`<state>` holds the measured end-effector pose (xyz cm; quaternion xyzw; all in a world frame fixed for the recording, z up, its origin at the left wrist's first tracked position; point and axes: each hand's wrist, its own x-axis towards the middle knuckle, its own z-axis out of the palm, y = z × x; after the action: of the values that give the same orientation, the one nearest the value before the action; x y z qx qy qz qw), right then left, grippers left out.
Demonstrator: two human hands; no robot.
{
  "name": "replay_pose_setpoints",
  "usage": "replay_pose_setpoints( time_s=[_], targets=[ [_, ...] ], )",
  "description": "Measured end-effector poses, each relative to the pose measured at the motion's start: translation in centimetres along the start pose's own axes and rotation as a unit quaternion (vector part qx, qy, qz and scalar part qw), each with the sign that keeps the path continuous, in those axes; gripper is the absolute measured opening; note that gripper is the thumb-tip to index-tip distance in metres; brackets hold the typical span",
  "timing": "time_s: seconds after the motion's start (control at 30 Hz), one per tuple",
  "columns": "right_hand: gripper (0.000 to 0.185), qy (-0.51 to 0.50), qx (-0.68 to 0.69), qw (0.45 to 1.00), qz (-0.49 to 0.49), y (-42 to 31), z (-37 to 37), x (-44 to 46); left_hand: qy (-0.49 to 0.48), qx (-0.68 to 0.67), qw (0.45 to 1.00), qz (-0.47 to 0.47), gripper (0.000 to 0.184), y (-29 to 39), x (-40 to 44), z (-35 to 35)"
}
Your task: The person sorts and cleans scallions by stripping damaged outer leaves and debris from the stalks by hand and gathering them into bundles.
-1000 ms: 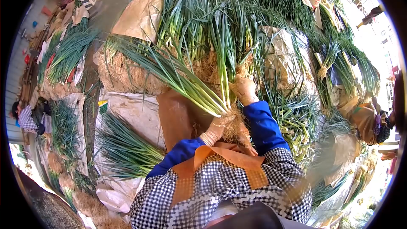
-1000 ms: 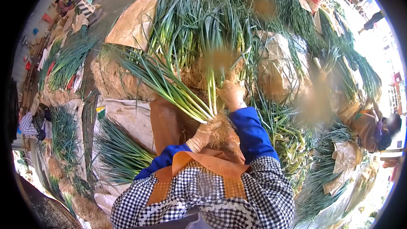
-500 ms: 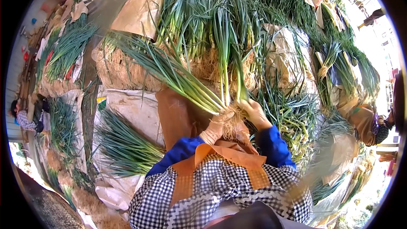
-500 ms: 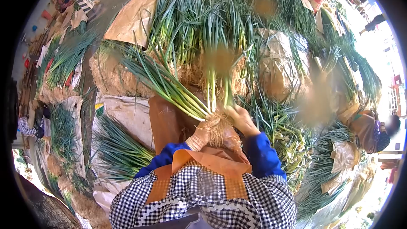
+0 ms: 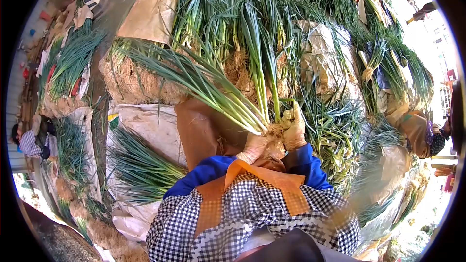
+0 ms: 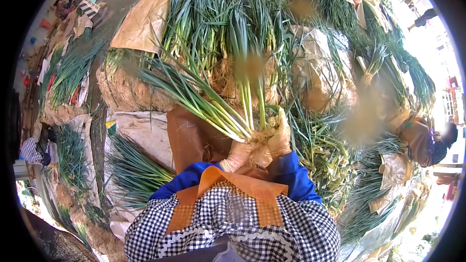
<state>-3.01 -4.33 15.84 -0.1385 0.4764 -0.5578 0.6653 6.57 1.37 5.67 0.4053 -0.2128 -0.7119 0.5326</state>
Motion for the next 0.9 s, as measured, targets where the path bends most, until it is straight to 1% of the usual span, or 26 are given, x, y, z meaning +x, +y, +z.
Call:
replay_pose_setpoints(
  time_s=[0.03, 0.07, 0.1, 0.17, 0.2, 0.23, 0.27, 0.3, 0.33, 0.37, 0.4, 0.43, 0.47, 0.5, 0.53, 0.57, 0.6, 0.63, 0.67, 0.7, 0.73, 0.77, 0.8, 0.83, 0.87, 0.9],
  targets=[
    [0.037, 0.031, 0.071, 0.995, 0.058, -0.6, 0.8, -0.6, 0.039, 0.054, 0.997, 0.028, 0.028, -0.6, 0.3, -0.3],
    [0.040, 0.001, 0.049, 0.996, 0.077, -0.9, 0.9, -1.4, 0.039, 0.145, 0.984, 0.091, 0.025, -1.2, 0.6, -0.8],
    [0.039, -0.066, -0.012, 0.989, 0.128, -1.0, -0.2, -2.2, 0.093, 0.101, 0.987, 0.082, 0.020, -0.4, 0.8, 0.2],
    [0.038, -0.192, 0.026, 0.953, 0.232, 0.1, -1.6, -4.6, 0.067, 0.046, 0.993, 0.084, 0.017, 1.7, 1.2, 1.1],
    [0.031, -0.109, -0.170, 0.976, 0.079, 0.2, -3.6, -5.2, 0.045, 0.072, 0.993, 0.086, 0.016, 2.6, 1.0, 0.7],
    [0.024, -0.015, -0.354, 0.932, -0.079, -0.5, -7.0, -5.0, 0.022, 0.072, 0.993, 0.093, 0.016, 2.4, 1.2, -0.1],
    [0.020, -0.056, -0.338, 0.936, -0.080, -2.2, -11.6, -4.0, 0.000, 0.072, 0.992, 0.100, 0.017, 2.2, 1.5, -0.9],
    [0.024, -0.096, -0.322, 0.939, -0.078, -4.1, -17.3, -2.6, -0.003, -0.208, 0.978, -0.026, 0.017, 2.0, 1.7, -1.5],
    [0.039, -0.089, -0.453, 0.886, -0.029, -5.4, -24.9, -1.1, 0.011, -0.248, 0.965, -0.081, 0.017, 4.4, 0.2, -0.8],
    [0.050, -0.100, -0.655, 0.748, 0.036, -6.2, -26.0, -1.2, 0.008, -0.247, 0.965, -0.085, 0.017, 4.1, 0.1, -1.6],
    [0.063, -0.146, -0.815, 0.554, 0.089, -7.1, -26.9, -1.3, -0.036, -0.239, 0.967, -0.083, 0.016, 3.4, 0.6, -2.4],
    [0.062, -0.126, -0.886, 0.440, 0.077, -6.3, -26.8, 0.2, -0.079, -0.232, 0.966, -0.078, 0.015, 3.4, 0.8, -2.2],
    [0.061, -0.106, -0.939, 0.318, 0.073, -5.5, -26.7, 1.7, -0.089, -0.227, 0.967, -0.071, 0.015, 3.3, 0.8, -2.1],
    [0.050, -0.231, -0.917, 0.284, -0.158, -4.4, -25.6, 4.6, -0.087, -0.225, 0.968, -0.071, 0.015, 3.3, 0.7, -2.3],
    [0.040, -0.077, -0.753, 0.651, -0.053, -5.2, -14.9, 2.6, -0.077, -0.234, 0.965, -0.090, 0.015, 3.1, 0.5, -2.5],
    [0.043, -0.162, -0.568, 0.807, 0.004, -4.6, -9.8, 3.4, -0.070, -0.241, 0.962, -0.104, 0.014, 3.2, 0.6, -2.7],
    [0.045, -0.182, -0.410, 0.893, 0.027, -3.0, -6.2, 4.5, -0.082, -0.244, 0.962, -0.094, 0.016, 3.1, 0.5, -3.0],
    [0.048, -0.229, -0.322, 0.914, 0.094, -1.5, -4.4, 6.5, -0.094, -0.248, 0.961, -0.084, 0.017, 3.0, 0.4, -3.3],
    [0.048, -0.175, -0.189, 0.944, 0.208, 2.2, -5.1, 11.3, -0.067, -0.206, 0.971, -0.106, 0.019, 3.4, -0.1, -3.9],
    [0.045, -0.265, -0.107, 0.941, 0.182, 3.4, -2.9, 11.1, -0.037, -0.164, 0.978, -0.127, 0.021, 3.7, -0.9, -4.7],
    [0.041, -0.259, -0.174, 0.947, 0.075, 4.4, -2.4, 11.4, -0.032, -0.102, 0.985, -0.133, 0.025, 5.6, -2.8, -4.2],
    [0.037, -0.249, -0.238, 0.938, -0.033, 5.4, -2.1, 11.5, -0.039, -0.129, 0.982, -0.130, 0.025, 6.1, -3.6, -4.5],
    [0.028, -0.181, -0.387, 0.892, -0.149, 4.4, -0.7, 9.9, -0.052, -0.168, 0.976, -0.130, 0.025, 6.5, -4.0, -4.7],
    [0.033, -0.074, -0.384, 0.913, -0.118, 4.8, 0.4, 9.3, -0.060, -0.195, 0.970, -0.129, 0.025, 6.5, -4.3, -4.9],
    [0.033, -0.044, -0.516, 0.830, -0.206, 5.4, 0.4, 9.3, -0.064, -0.211, 0.967, -0.128, 0.025, 6.3, -4.4, -5.0],
    [0.032, -0.012, -0.632, 0.721, -0.285, 6.1, 0.1, 9.2, -0.064, -0.218, 0.965, -0.127, 0.025, 6.0, -4.2, -4.8]
  ],
)
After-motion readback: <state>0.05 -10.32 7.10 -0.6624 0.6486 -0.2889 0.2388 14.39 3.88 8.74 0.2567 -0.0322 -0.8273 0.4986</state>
